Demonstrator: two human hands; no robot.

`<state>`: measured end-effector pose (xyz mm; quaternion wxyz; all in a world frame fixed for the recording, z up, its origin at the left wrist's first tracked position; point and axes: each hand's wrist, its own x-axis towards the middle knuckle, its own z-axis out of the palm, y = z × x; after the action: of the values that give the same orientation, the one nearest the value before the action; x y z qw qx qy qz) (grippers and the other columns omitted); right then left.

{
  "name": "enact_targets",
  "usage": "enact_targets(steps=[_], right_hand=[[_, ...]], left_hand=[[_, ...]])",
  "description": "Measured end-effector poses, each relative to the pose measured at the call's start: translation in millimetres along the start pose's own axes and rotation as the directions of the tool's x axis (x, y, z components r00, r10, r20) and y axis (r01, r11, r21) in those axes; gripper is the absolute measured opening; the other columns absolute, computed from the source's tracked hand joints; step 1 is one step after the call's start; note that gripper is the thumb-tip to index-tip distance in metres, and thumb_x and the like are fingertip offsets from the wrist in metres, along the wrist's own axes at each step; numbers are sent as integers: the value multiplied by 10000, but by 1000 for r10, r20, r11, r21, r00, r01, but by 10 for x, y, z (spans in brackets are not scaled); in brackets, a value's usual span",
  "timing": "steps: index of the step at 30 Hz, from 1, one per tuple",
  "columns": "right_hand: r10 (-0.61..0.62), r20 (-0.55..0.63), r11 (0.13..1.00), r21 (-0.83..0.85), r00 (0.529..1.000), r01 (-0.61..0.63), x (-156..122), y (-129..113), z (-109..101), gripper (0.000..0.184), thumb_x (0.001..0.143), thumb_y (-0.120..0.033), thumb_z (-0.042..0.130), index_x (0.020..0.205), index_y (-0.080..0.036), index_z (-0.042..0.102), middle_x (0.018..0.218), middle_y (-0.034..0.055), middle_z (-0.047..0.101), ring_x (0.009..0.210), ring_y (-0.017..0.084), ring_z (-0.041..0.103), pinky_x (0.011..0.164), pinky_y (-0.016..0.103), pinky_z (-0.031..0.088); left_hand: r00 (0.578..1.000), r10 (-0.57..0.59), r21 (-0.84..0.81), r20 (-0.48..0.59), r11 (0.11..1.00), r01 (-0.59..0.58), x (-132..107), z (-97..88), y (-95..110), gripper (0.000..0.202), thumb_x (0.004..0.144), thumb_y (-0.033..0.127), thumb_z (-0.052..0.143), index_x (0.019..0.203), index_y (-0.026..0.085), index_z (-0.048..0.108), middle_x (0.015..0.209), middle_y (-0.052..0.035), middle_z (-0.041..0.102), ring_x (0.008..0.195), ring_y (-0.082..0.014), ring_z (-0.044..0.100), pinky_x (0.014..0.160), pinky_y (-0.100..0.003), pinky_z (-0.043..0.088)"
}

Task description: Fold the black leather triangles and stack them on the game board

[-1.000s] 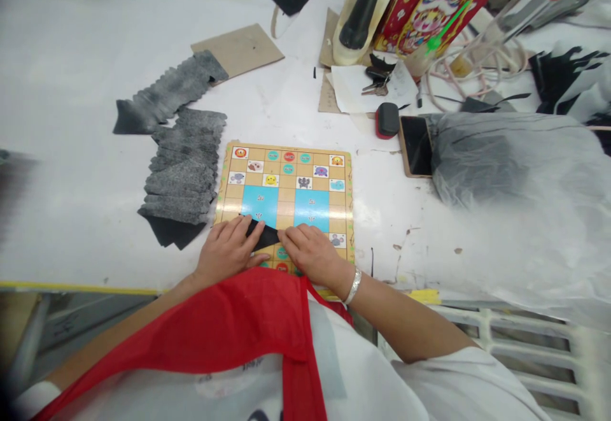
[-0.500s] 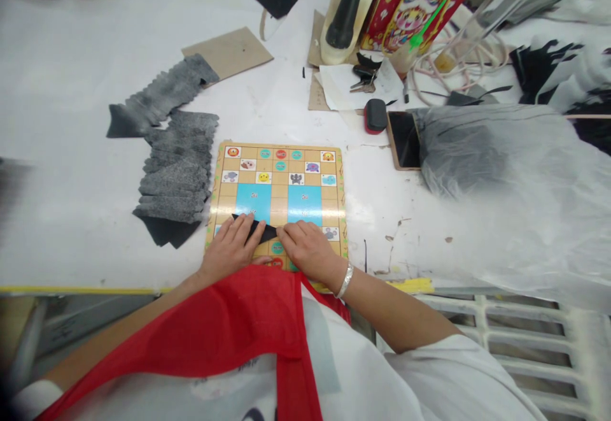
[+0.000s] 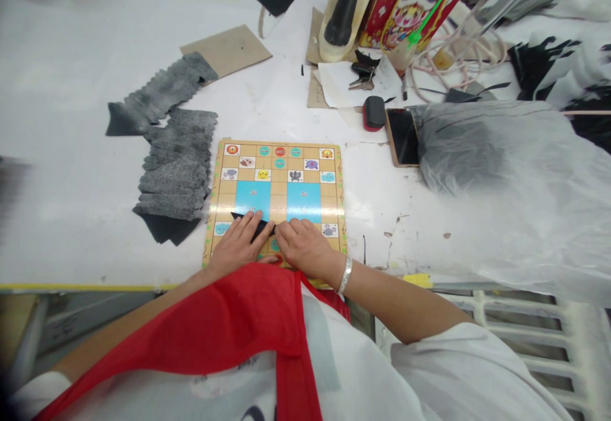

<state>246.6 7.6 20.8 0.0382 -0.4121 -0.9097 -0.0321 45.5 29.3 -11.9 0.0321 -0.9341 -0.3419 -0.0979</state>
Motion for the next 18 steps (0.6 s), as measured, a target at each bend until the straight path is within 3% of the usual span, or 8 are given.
enact_targets(steps=[3,7,9,18], right_hand=[[23,-6,997,80,1000,-22,-90,36,30,265,918,-141,419,1120,-79,579,925,122,583,817,219,468,691,346,379],[267,-110,930,288,957,-227,-215,54,114,304,913,-108,408,1180,-118,553,1017,117,585,932,202,498,818,332,418],[332,-143,908,316,933,-275,-231,26,150,309,916,-106,397,1181,-120,554,1015,109,588,932,199,499,828,327,419],[185,15,977,103,983,-186,-168,-96,20,348,920,-196,450,1246,-99,521,1088,133,586,925,251,449,748,375,358]], left_hand=[[1000,-8,-24,20,1000,8,-2,-6,-2,690,823,619,488,1344,167,464,1372,-227,448,1263,-363,435,1014,-474,367],[999,-27,-77,25,997,29,-8,8,2,704,816,639,479,1363,198,443,1391,-216,429,1291,-352,402,1033,-481,343],[999,-29,-81,13,996,30,-12,18,5,701,819,636,478,1367,200,439,1392,-214,429,1295,-347,399,1038,-477,337],[1000,-5,-26,12,1000,5,-10,4,13,680,813,621,505,1359,219,450,1388,-217,431,1274,-365,421,1010,-483,354]])
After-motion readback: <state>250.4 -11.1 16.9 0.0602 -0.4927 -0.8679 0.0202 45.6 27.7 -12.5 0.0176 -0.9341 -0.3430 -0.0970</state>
